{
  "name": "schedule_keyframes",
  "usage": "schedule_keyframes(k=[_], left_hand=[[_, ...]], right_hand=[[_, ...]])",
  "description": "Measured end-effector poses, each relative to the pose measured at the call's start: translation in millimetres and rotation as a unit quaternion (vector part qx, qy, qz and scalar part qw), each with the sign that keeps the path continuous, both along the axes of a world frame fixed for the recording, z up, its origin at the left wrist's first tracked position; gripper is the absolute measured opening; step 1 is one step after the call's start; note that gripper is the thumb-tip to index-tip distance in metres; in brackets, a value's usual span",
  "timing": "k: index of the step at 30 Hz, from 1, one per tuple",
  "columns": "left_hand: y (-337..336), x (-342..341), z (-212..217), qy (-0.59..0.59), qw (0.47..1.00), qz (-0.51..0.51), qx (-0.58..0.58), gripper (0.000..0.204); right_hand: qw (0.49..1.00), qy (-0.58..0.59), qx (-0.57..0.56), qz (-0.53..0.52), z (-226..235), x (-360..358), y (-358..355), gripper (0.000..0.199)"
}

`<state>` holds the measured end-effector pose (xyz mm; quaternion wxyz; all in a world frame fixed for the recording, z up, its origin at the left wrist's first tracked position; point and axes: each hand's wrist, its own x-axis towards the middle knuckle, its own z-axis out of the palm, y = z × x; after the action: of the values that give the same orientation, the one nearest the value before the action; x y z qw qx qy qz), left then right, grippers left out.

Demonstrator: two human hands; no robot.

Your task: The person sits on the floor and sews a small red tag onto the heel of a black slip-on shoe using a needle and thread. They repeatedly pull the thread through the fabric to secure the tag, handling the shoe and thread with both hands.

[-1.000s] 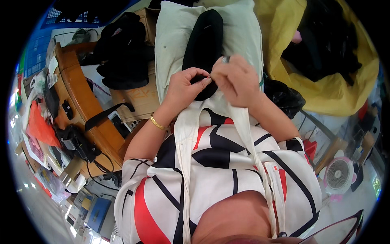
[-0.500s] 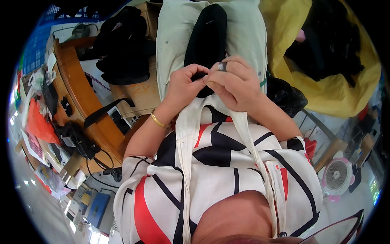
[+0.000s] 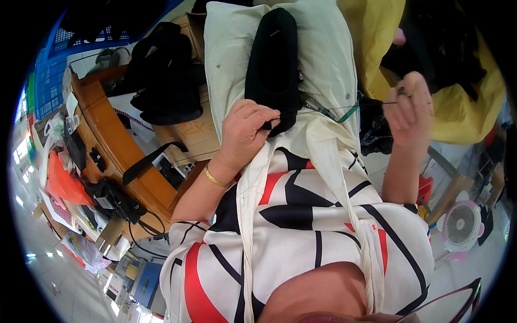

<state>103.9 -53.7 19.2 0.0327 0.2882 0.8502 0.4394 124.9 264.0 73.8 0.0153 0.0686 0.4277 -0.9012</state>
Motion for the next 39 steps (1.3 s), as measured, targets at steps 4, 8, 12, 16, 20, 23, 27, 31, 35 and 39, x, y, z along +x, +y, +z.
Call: schedule_keyframes(k=[4, 8, 12, 16, 20, 23, 27, 31, 35, 39], left_hand=[[1.7, -6.1, -5.1, 0.008, 1.000, 0.003, 0.002, 0.034], [-4.2, -2.5, -11.4, 0.030, 1.000, 0.001, -0.008, 0.037], [-9.4, -3.5, -15.1, 0.071, 0.997, -0.023, -0.014, 0.036], [-11.1, 0.3, -15.7, 0.115, 0.993, -0.024, -0.026, 0.038], [-10.7, 5.0, -20.2, 0.152, 0.988, -0.002, -0.024, 0.035], [-9.8, 5.3, -20.0, 0.159, 0.987, 0.009, -0.018, 0.033], [-9.3, 5.8, -22.4, 0.158, 0.987, 0.014, -0.012, 0.032], [-9.5, 5.6, -23.6, 0.157, 0.987, 0.018, -0.006, 0.032], [-9.0, 5.3, -22.9, 0.155, 0.988, 0.016, -0.006, 0.033], [-7.9, 5.7, -22.4, 0.147, 0.989, 0.016, -0.007, 0.034]], right_hand=[[0.987, -0.011, -0.110, -0.119, 1.4, -3.5, 16.7, 0.019], [0.988, -0.031, 0.077, -0.130, -32.9, -9.3, -15.4, 0.014], [0.941, -0.132, 0.266, 0.161, -34.9, -9.8, -62.5, 0.011], [0.834, 0.074, 0.506, 0.207, -59.6, -13.6, -95.7, 0.014], [0.790, 0.109, 0.549, 0.251, -63.0, -17.7, -99.8, 0.015], [0.780, 0.108, 0.554, 0.270, -61.5, -19.1, -100.0, 0.015], [0.773, 0.105, 0.560, 0.280, -58.7, -20.7, -100.4, 0.016], [0.762, 0.091, 0.568, 0.296, -55.3, -21.6, -100.1, 0.017], [0.756, 0.099, 0.573, 0.300, -53.8, -22.7, -100.5, 0.018], [0.769, 0.095, 0.562, 0.290, -63.0, -21.7, -103.6, 0.016]])
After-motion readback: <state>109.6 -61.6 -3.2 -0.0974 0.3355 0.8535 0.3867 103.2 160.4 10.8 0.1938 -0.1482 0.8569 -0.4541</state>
